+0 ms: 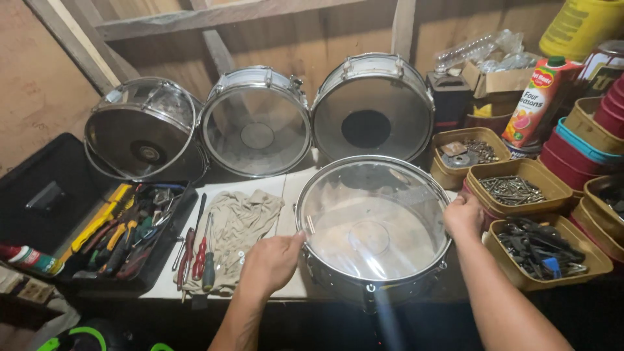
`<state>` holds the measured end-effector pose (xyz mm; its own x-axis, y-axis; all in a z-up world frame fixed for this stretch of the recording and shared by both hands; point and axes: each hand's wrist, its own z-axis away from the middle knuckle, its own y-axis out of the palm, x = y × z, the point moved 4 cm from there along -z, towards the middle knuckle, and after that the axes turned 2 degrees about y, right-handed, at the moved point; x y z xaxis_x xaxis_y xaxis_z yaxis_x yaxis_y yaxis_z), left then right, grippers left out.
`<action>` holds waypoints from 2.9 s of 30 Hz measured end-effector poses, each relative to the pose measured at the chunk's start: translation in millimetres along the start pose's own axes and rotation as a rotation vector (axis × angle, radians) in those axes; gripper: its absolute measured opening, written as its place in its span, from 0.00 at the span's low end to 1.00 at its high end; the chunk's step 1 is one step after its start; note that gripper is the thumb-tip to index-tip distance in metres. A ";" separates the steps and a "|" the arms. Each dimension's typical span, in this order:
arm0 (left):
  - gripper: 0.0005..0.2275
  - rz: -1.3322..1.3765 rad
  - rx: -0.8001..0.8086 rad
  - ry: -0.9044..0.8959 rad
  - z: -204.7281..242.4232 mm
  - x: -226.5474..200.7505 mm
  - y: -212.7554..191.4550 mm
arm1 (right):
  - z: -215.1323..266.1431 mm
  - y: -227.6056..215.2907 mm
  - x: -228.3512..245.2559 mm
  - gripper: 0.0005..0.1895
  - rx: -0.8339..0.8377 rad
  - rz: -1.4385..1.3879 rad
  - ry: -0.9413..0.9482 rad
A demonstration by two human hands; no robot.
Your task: The person uses a drum key to tighten the tension rods on a snare drum. They systematically turn each rod around the drum's rim to adjust the drumhead tension.
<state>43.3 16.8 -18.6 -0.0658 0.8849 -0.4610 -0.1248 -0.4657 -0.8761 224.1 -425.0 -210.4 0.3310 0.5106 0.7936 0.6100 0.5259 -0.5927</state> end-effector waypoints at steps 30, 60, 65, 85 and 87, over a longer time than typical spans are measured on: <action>0.08 0.562 -0.237 -0.394 5.4 44.0 -21.8 | 115.8 -75.3 24.0 0.40 0.290 0.105 -0.026; 0.07 -0.085 -0.376 0.451 -83.3 48.3 20.9 | 23.7 -31.4 0.3 0.36 0.489 0.014 -0.133; 0.11 -0.094 -0.262 0.129 -89.5 34.7 18.0 | 23.6 -28.9 -3.9 0.35 0.486 0.006 -0.107; 0.19 0.048 -0.400 0.122 -31.8 33.7 14.9 | 35.0 -26.3 5.2 0.32 0.498 -0.177 -0.133; 0.21 0.001 -0.382 -0.056 -47.2 42.7 24.1 | 31.9 -23.8 2.4 0.32 0.495 -0.209 -0.127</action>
<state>84.2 43.4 -66.1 -0.1212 0.8782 -0.4627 0.2525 -0.4235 -0.8700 187.4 -414.5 -198.7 0.1310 0.4225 0.8968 0.2324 0.8663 -0.4421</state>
